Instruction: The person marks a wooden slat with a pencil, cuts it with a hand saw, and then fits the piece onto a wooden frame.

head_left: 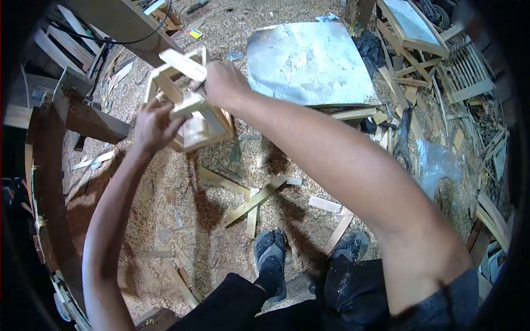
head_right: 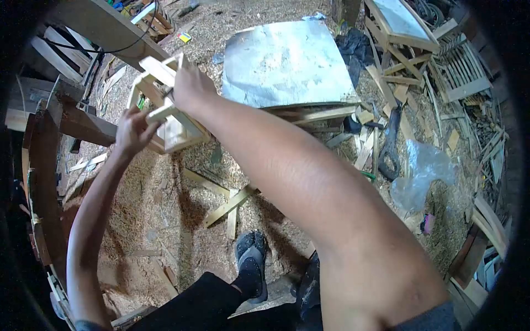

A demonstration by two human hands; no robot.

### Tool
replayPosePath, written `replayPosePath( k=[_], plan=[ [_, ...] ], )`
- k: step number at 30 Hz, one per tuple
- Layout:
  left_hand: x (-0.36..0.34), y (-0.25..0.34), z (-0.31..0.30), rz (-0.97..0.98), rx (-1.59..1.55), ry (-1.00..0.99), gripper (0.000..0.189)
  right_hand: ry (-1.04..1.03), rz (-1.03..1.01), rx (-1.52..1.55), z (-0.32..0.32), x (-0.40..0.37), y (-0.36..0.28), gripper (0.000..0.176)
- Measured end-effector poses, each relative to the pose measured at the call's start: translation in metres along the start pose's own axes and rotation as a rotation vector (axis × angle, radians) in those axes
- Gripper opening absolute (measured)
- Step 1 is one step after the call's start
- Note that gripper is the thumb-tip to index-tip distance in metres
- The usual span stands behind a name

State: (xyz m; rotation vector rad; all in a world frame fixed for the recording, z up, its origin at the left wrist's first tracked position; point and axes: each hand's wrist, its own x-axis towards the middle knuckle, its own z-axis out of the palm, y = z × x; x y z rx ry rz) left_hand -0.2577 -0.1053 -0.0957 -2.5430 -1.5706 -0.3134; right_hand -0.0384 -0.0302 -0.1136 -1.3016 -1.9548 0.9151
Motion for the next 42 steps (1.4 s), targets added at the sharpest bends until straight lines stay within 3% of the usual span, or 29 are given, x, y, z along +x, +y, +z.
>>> replayPosePath(
  k=[4, 6, 9, 17, 21, 23, 27, 28, 30, 34, 42],
  plan=[
    [-0.018, -0.007, 0.020, 0.028, 0.050, -0.086, 0.030, -0.066, 0.003, -0.144, 0.015, -0.007, -0.001, 0.019],
    [-0.027, 0.003, 0.032, 0.053, -0.002, -0.043, 0.030, -0.118, -0.187, -0.329, -0.005, -0.020, -0.004, 0.017],
    [-0.038, 0.006, 0.027, -0.005, 0.007, -0.113, 0.033, -0.170, -0.296, -0.389, -0.027, -0.013, 0.017, 0.018],
    [-0.059, 0.020, 0.037, -0.027, -0.067, -0.033, 0.042, -0.121, -0.306, -0.503, -0.110, -0.032, 0.133, 0.032],
    [-0.010, 0.068, 0.050, -0.091, -0.199, 0.238, 0.033, -0.074, -0.263, -0.485, -0.132, -0.054, 0.156, 0.049],
    [0.040, 0.107, 0.049, 0.003, -0.282, 0.331, 0.038, 0.097, -0.433, -0.511, -0.132, -0.062, 0.171, 0.050],
    [0.132, 0.150, 0.093, 0.103, -0.291, 0.257, 0.051, 0.122, -0.328, -0.519, -0.140, -0.081, 0.162, 0.043],
    [0.141, 0.147, 0.110, 0.111, -0.294, 0.255, 0.051, 0.212, -0.384, -0.466, -0.138, -0.083, 0.167, 0.048],
    [0.160, 0.148, 0.130, 0.107, -0.397, 0.057, 0.047, 0.205, -0.311, -0.464, -0.144, -0.085, 0.165, 0.049],
    [0.168, 0.165, 0.138, 0.110, -0.503, 0.182, 0.033, 0.229, -0.228, -0.430, -0.153, -0.093, 0.173, 0.053],
    [0.186, 0.196, 0.138, 0.138, -0.584, 0.150, 0.038, 0.397, -0.193, -0.602, -0.156, -0.101, 0.196, 0.043]
  ],
)
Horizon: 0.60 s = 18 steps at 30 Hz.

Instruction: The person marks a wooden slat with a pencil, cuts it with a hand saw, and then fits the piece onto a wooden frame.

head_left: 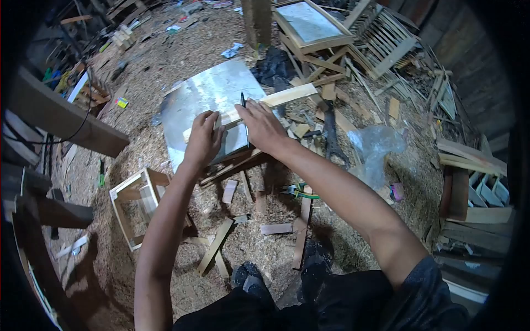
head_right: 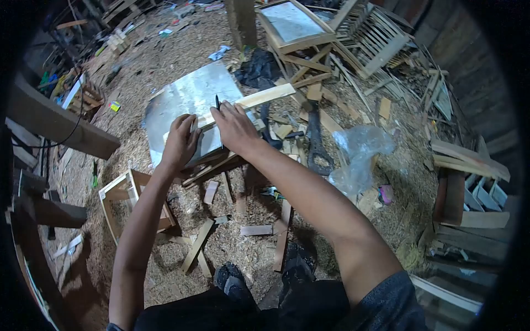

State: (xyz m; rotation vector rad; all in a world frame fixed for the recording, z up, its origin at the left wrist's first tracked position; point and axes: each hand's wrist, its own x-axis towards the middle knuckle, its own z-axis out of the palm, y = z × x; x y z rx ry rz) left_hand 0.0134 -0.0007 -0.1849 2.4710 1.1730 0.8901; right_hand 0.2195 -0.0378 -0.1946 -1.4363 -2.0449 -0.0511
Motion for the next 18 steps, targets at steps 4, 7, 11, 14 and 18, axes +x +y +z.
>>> replayPosePath(
  k=[4, 7, 11, 14, 18],
  plan=[
    [0.009, 0.006, -0.005, 0.036, -0.050, -0.142, 0.034, -0.009, 0.066, -0.014, -0.010, -0.013, 0.008, 0.043],
    [0.010, 0.009, 0.000, 0.095, 0.001, -0.039, 0.034, 0.047, 0.064, -0.018, -0.019, -0.024, 0.009, 0.044],
    [0.010, 0.034, 0.002, 0.198, 0.043, 0.086, 0.033, 0.021, 0.155, 0.023, -0.031, -0.043, 0.009, 0.047],
    [0.010, 0.058, 0.014, 0.132, -0.081, -0.013, 0.029, 0.098, 0.143, -0.016, -0.039, -0.049, 0.011, 0.045],
    [0.010, 0.101, 0.049, -0.078, -0.388, -0.108, 0.023, 0.147, 0.236, 0.202, -0.066, -0.066, 0.017, 0.039]
  ],
)
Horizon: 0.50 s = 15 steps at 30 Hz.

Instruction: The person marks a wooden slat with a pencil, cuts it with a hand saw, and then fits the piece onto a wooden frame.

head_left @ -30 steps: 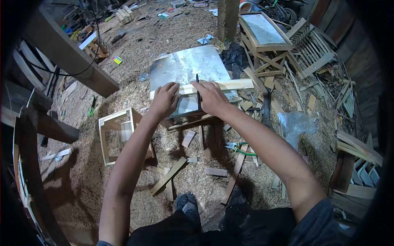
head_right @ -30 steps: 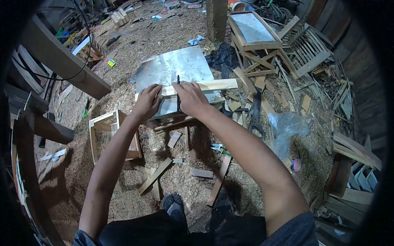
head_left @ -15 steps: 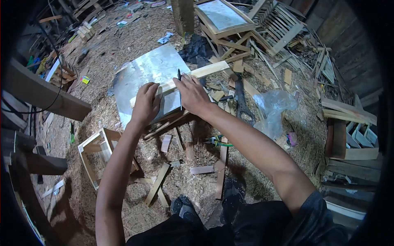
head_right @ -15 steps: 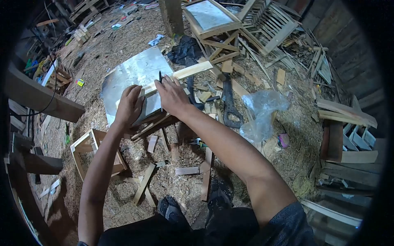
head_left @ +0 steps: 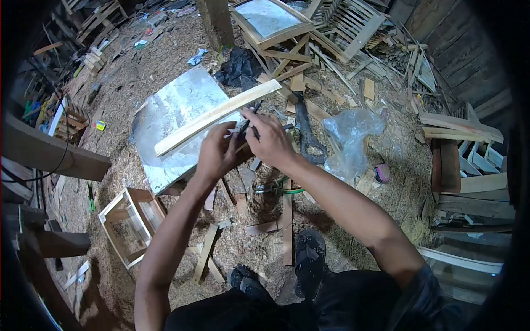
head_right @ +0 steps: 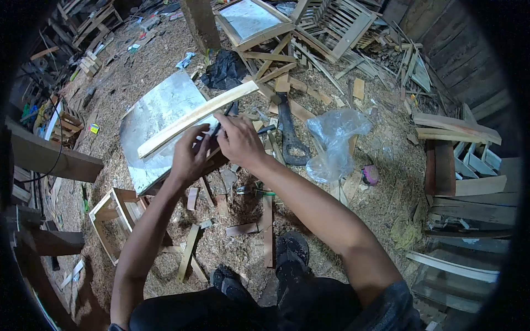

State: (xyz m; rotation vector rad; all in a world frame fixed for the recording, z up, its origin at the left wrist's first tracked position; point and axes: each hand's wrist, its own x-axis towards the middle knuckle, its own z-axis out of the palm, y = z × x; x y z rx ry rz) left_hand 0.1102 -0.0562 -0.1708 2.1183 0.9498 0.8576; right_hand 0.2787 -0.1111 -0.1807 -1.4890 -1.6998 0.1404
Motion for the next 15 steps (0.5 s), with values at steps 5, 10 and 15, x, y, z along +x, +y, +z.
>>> replayPosePath(
  k=[5, 10, 15],
  plan=[
    [-0.003, 0.005, 0.054, -0.138, -0.299, -0.192, 0.026, 0.042, -0.035, -0.016, -0.025, -0.036, 0.031, 0.036],
    [-0.004, 0.010, 0.100, -0.365, -0.433, -0.507, 0.025, -0.051, 0.016, -0.171, -0.042, -0.075, 0.056, 0.049],
    [-0.011, -0.017, 0.153, -0.484, -0.594, -0.366, 0.023, -0.090, 0.078, -0.080, -0.043, -0.101, 0.090, 0.053]
  ],
)
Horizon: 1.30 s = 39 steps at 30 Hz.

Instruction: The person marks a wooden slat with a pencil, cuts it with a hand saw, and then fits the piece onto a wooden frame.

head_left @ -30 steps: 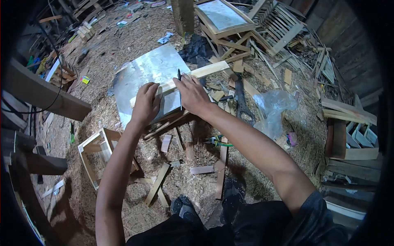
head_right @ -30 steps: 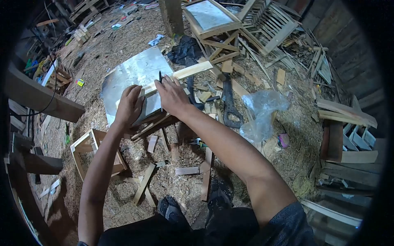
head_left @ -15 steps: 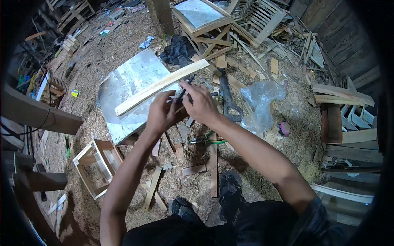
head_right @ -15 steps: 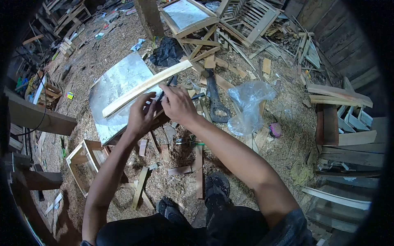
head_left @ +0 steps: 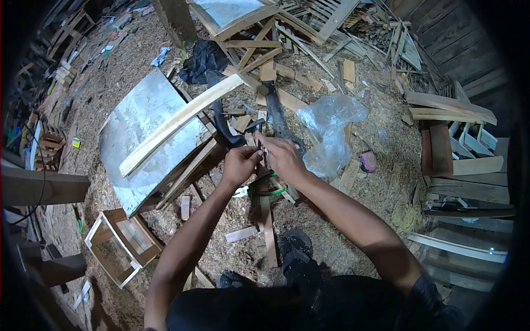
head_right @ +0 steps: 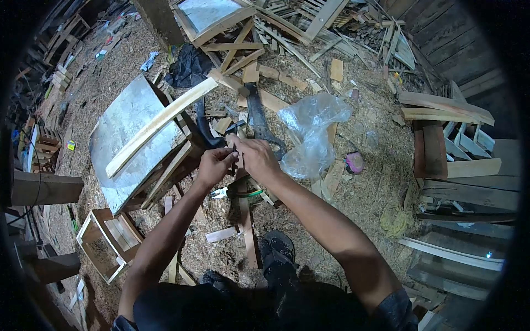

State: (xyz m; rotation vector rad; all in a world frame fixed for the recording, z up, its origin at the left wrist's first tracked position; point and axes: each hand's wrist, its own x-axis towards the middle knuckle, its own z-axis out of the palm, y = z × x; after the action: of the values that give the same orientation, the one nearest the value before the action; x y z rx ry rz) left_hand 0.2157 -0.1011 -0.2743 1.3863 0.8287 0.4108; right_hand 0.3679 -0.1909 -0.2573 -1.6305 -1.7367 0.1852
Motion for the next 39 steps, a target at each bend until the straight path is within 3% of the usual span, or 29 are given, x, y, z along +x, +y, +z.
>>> replayPosePath(
  k=[2, 4, 7, 11, 13, 14, 16, 20, 22, 24, 27, 30, 32, 34, 36, 38, 39],
  plan=[
    [0.010, -0.011, 0.006, -0.006, 0.151, 0.067, 0.026, -0.061, 0.268, 0.049, 0.006, -0.012, 0.014, 0.055],
    [0.020, -0.024, 0.013, -0.062, 0.125, 0.080, 0.029, -0.014, 0.323, -0.061, 0.020, -0.025, 0.027, 0.049],
    [0.028, -0.033, 0.018, -0.059, 0.270, 0.081, 0.032, -0.066, 0.583, -0.126, 0.027, -0.034, 0.041, 0.031],
    [0.018, -0.023, 0.016, 0.039, 0.321, 0.147, 0.034, -0.100, 0.546, -0.287, 0.034, -0.027, 0.050, 0.029],
    [0.006, 0.000, 0.004, 0.081, 0.498, 0.105, 0.037, -0.191, 0.714, -0.256, 0.032, -0.019, 0.052, 0.030],
    [0.000, 0.008, -0.004, 0.193, 0.528, 0.090, 0.036, -0.156, 0.713, -0.191, 0.037, -0.022, 0.060, 0.040],
    [-0.010, 0.030, -0.014, 0.190, 0.503, 0.030, 0.029, -0.177, 0.708, -0.206, 0.034, -0.021, 0.060, 0.052],
    [-0.034, 0.068, -0.034, 0.318, 0.460, 0.026, 0.024, -0.164, 0.589, -0.186, 0.041, -0.021, 0.065, 0.065],
    [-0.042, 0.073, -0.045, 0.341, 0.414, 0.062, 0.021, -0.258, 0.621, -0.313, 0.038, -0.012, 0.057, 0.071],
    [-0.047, 0.072, -0.056, 0.366, 0.384, 0.102, 0.019, -0.193, 0.572, -0.287, 0.038, -0.009, 0.048, 0.070],
    [-0.051, 0.071, -0.063, 0.308, 0.361, 0.153, 0.022, -0.008, 0.763, -0.268, 0.038, -0.003, 0.026, 0.058],
    [-0.047, 0.071, -0.061, 0.340, 0.368, 0.204, 0.022, 0.100, 0.778, -0.256, 0.038, 0.001, 0.005, 0.055],
    [-0.049, 0.075, -0.060, 0.322, 0.372, 0.208, 0.022, 0.174, 0.702, -0.251, 0.039, -0.004, 0.007, 0.055],
    [-0.056, 0.084, -0.065, 0.372, 0.389, 0.235, 0.021, 0.321, 0.647, -0.046, 0.032, -0.001, -0.013, 0.052],
    [-0.066, 0.088, -0.082, 0.532, 0.447, 0.368, 0.015, 0.496, 0.385, 0.001, 0.024, 0.002, -0.027, 0.049],
    [-0.069, 0.092, -0.120, 0.926, 0.662, 0.616, 0.011, 0.415, 0.436, 0.386, -0.008, 0.019, -0.097, 0.048],
    [-0.075, 0.096, -0.139, 0.861, 0.809, 0.708, 0.015, 0.432, 0.348, 0.302, -0.011, 0.024, -0.117, 0.049]
  ],
)
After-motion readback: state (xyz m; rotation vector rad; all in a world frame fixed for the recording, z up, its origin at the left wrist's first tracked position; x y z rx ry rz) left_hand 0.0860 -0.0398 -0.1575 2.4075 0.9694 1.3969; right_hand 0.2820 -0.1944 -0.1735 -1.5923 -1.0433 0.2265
